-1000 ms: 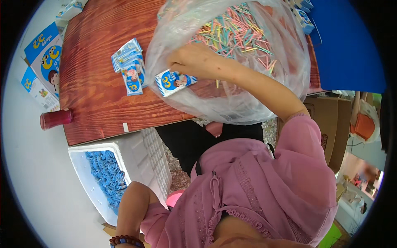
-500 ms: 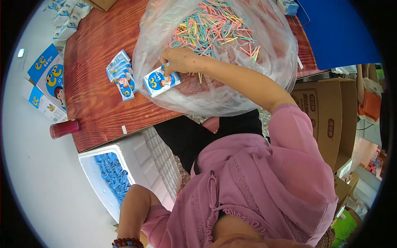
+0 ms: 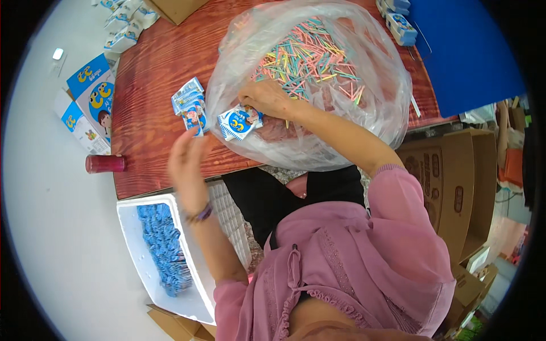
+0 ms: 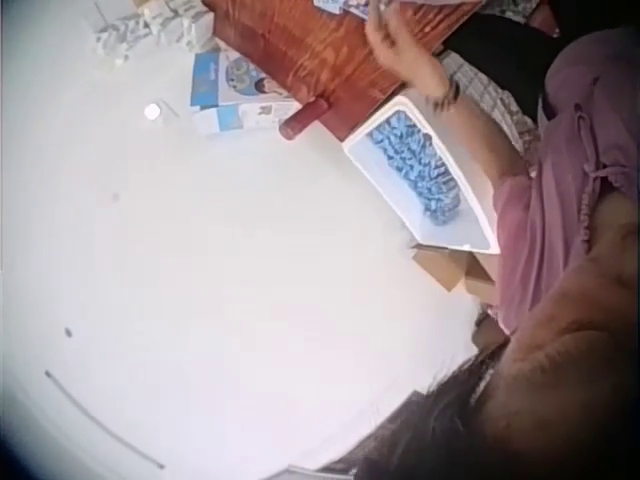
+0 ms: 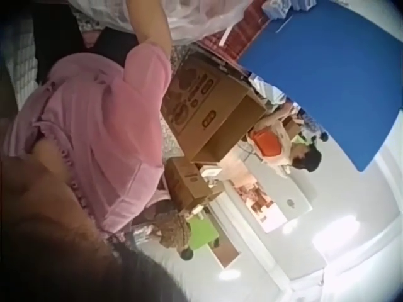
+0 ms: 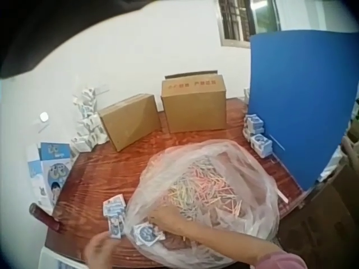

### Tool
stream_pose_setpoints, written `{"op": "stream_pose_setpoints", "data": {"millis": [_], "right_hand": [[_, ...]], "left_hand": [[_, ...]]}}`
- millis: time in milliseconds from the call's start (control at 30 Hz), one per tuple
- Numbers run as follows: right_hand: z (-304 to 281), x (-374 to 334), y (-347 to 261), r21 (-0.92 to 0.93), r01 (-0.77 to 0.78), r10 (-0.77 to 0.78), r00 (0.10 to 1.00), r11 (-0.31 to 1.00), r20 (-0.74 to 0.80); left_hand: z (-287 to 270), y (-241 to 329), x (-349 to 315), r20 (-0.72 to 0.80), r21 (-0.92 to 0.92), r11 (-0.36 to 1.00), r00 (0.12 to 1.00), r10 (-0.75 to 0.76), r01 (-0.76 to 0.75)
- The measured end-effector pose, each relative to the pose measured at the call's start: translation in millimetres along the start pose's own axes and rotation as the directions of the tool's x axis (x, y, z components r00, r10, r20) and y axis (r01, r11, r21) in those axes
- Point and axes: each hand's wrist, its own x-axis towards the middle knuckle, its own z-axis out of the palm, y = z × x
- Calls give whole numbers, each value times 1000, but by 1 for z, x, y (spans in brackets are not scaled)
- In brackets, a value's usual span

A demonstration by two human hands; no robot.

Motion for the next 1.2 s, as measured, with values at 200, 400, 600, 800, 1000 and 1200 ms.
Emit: {"op": "stream_pose_setpoints", "data": {"millis": [200, 400, 600, 800, 1000, 1200], "right_hand": [[-6, 11, -5, 732, -420, 212, 907, 537, 365], [-13, 14, -8, 733, -437, 264, 900, 522, 348], [-8, 12, -1, 370, -344, 232, 920, 863, 316], [-6, 17, 1, 739, -300, 203, 954, 603, 221], [-35, 10, -9, 771, -551, 288, 832, 320, 475], [-57, -11, -15, 776, -574, 393, 798, 262, 457]], "left_hand": [[38, -97, 46, -105, 273, 948, 975, 197, -162], [46, -102, 61, -61, 51, 998, 997, 38, -35], [47, -98, 51, -124, 565, 808, 950, 286, -169], [50, -95, 59, -210, 238, 906, 892, 400, -350], [68, -64, 49, -127, -457, 886, 992, 18, -75], [83, -67, 41, -88, -447, 894, 996, -22, -20]]}}
